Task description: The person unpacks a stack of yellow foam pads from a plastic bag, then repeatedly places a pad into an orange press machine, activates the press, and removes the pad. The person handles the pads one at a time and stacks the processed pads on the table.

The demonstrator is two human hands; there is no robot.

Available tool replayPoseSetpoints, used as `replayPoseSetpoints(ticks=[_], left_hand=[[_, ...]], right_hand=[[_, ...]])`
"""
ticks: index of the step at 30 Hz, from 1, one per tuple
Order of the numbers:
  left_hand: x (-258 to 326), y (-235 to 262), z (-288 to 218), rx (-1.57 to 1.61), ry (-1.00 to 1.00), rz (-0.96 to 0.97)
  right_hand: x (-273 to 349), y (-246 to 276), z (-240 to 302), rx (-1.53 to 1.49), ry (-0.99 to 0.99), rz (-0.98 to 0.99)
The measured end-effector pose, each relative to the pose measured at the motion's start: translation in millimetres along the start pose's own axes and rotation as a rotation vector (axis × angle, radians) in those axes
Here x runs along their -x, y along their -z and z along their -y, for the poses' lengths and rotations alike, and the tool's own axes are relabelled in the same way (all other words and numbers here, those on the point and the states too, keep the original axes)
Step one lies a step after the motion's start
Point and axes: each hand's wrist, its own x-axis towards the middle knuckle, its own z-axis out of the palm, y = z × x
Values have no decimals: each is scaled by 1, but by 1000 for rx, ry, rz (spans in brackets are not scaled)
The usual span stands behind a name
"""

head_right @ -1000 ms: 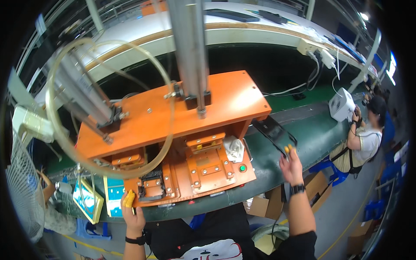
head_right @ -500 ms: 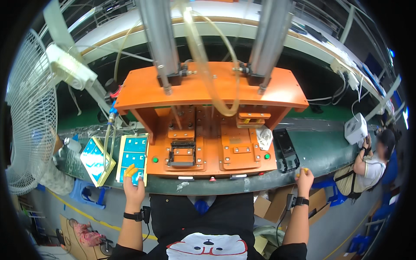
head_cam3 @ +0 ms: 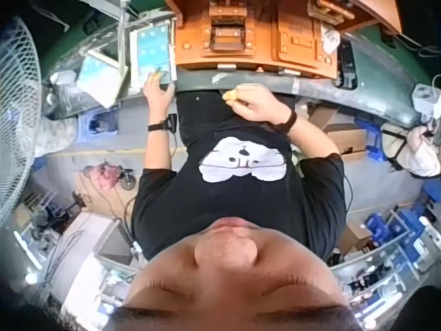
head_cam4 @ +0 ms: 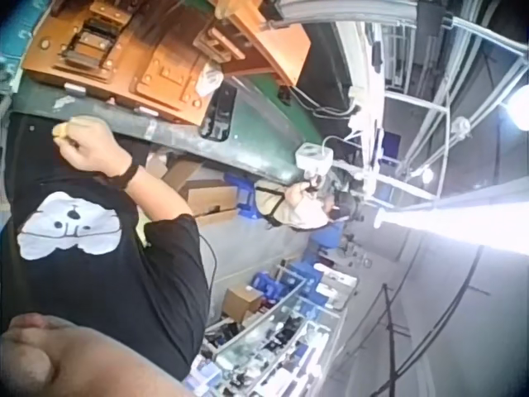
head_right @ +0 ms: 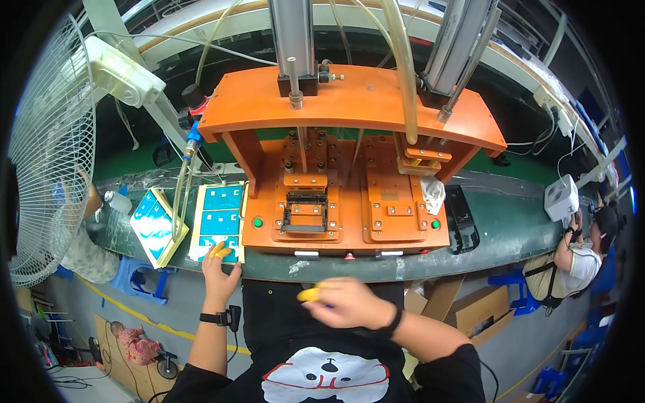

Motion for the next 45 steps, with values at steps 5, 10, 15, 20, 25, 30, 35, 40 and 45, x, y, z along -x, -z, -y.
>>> replayPoseSetpoints(ticks=[5,10,15,20,25,30,35,40,45], left_hand=[[-6,-1,-6,93,48,15],[-28,9,4,179,115,20],[-71,43,94,216,486,-83],[-115,119,129,824,474,-504],[-79,150,61,1032,417,-392],[-18,100,-4,1084,525,-83],[-24,45,-93,1199,410,312],[-87,34,-147,1126,216,334],[-163,6,-153,850,-178,223]], right_hand=[[-49,-108,-39,-175,-151,244],[-66,-158,-73,226,-29,246],[-64,-169,-63,257,-5,224],[-59,-148,-55,183,-12,219],[-63,-60,-1,238,117,-124],[-68,37,20,677,-39,-395],[-66,59,-9,657,14,-252],[-46,102,38,355,82,-565],[75,145,65,-107,-215,-778]])
